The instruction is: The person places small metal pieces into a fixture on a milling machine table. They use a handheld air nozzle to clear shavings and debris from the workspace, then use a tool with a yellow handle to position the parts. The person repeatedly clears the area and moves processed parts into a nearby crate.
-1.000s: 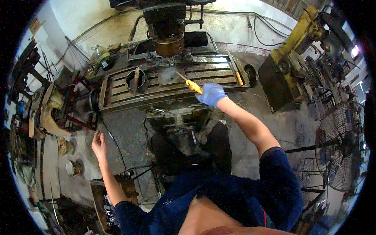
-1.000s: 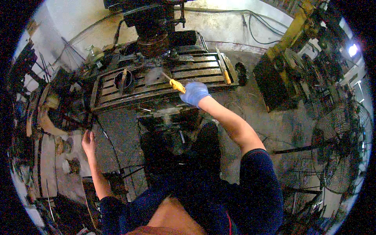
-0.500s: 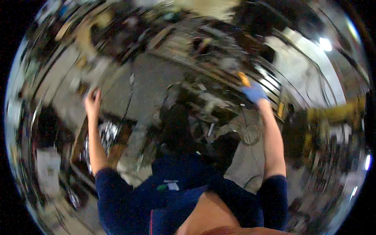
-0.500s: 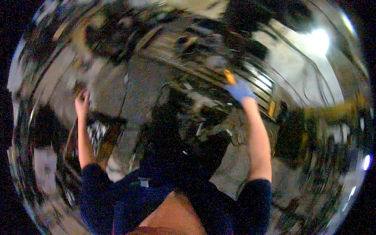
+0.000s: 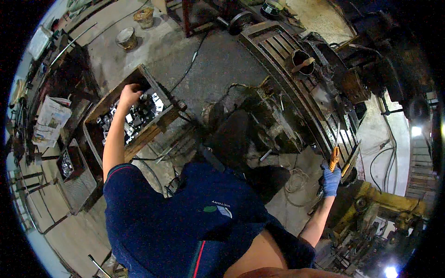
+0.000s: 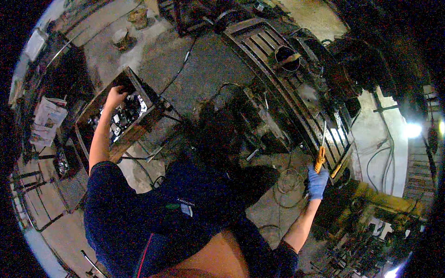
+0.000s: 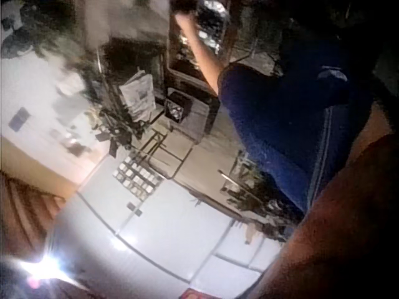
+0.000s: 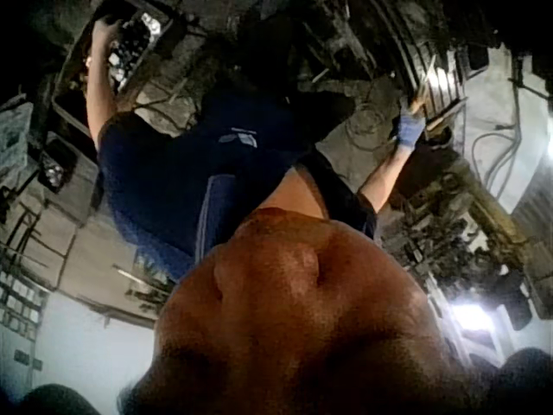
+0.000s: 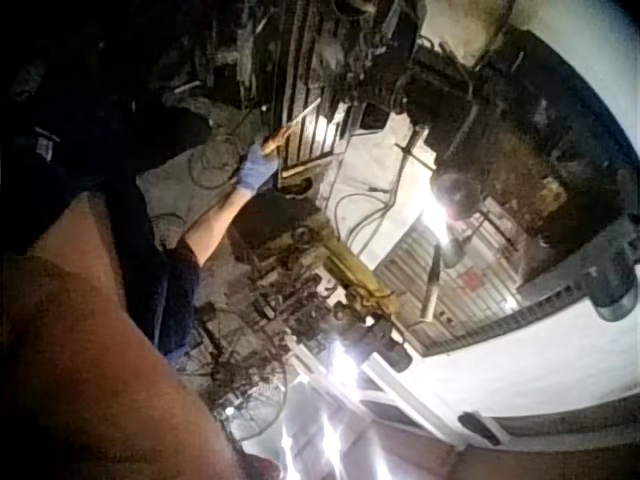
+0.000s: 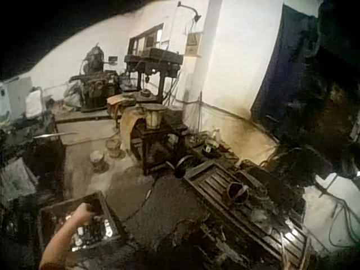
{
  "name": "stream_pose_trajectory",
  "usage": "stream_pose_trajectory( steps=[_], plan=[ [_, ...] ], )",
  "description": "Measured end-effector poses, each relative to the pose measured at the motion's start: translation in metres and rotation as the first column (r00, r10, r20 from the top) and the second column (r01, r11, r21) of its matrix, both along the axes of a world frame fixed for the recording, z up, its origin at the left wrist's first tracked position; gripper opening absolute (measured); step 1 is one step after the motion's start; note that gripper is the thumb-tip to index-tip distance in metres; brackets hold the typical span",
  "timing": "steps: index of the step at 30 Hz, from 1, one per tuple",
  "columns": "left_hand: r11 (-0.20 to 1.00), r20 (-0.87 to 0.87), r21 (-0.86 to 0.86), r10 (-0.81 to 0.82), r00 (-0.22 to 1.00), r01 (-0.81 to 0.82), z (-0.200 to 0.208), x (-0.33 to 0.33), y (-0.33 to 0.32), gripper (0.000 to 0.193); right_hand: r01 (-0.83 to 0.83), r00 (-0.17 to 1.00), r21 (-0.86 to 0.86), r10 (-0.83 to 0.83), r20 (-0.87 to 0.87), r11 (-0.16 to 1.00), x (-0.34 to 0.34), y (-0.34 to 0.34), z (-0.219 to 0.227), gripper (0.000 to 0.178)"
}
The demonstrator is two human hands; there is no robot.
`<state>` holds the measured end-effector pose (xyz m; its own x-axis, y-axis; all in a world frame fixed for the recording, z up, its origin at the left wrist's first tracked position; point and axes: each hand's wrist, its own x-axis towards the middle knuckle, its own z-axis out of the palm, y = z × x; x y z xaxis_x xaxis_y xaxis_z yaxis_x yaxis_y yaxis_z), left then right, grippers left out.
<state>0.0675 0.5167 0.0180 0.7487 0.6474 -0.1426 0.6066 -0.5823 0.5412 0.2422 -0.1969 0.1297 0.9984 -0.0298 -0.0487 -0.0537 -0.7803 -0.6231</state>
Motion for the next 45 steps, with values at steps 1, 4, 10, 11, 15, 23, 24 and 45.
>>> stream_pose_trajectory(
  steps=[1, 4, 10, 11, 15, 23, 24, 45],
  plan=[
    [0.997, -0.049, 0.065, -0.038, 0.998, 0.041, 0.002, 0.006, -0.008, 0.044, -0.025, 1.000, -0.072, 0.025, -0.002, 0.997, -0.002, -0.001, 0.000, 0.016],
    [0.989, -0.143, 0.084, -0.111, 0.984, 0.124, -0.010, 0.016, -0.025, 0.050, -0.017, 0.998, 0.068, 0.021, -0.053, 0.998, -0.008, 0.010, 0.001, 0.016],
    [1.000, -0.136, 0.029, -0.007, 0.991, 0.011, -0.045, 0.021, -0.013, 0.050, 0.006, 0.990, 0.141, 0.014, -0.142, 0.990, -0.010, 0.014, -0.016, 0.017],
    [0.999, -0.121, -0.036, -0.040, 0.992, 0.036, -0.048, 0.021, -0.010, 0.048, -0.015, 0.991, 0.110, 0.029, -0.133, 0.994, -0.010, 0.017, -0.017, 0.017],
    [0.998, -0.062, -0.015, -0.057, 0.996, 0.056, -0.027, 0.024, -0.029, 0.043, -0.142, 0.989, 0.012, 0.141, 0.041, 0.990, -0.018, 0.033, -0.018, 0.017],
    [0.981, 0.088, 0.193, 0.015, 0.996, -0.032, -0.047, 0.007, -0.033, 0.043, -0.268, 0.963, 0.043, 0.269, -0.031, 0.963, -0.027, 0.064, -0.015, 0.019],
    [0.981, 0.044, 0.195, 0.014, 0.999, -0.022, -0.047, 0.005, -0.031, 0.041, -0.319, 0.947, 0.069, 0.320, -0.012, 0.945, -0.028, 0.073, -0.017, 0.017],
    [0.516, 0.533, -0.702, -0.078, 0.843, 0.491, 0.077, 0.106, -0.241, 0.022, -0.770, 0.630, -0.247, 0.764, -0.139, 0.589, -0.059, 0.191, 0.017, 0.043]
  ],
)
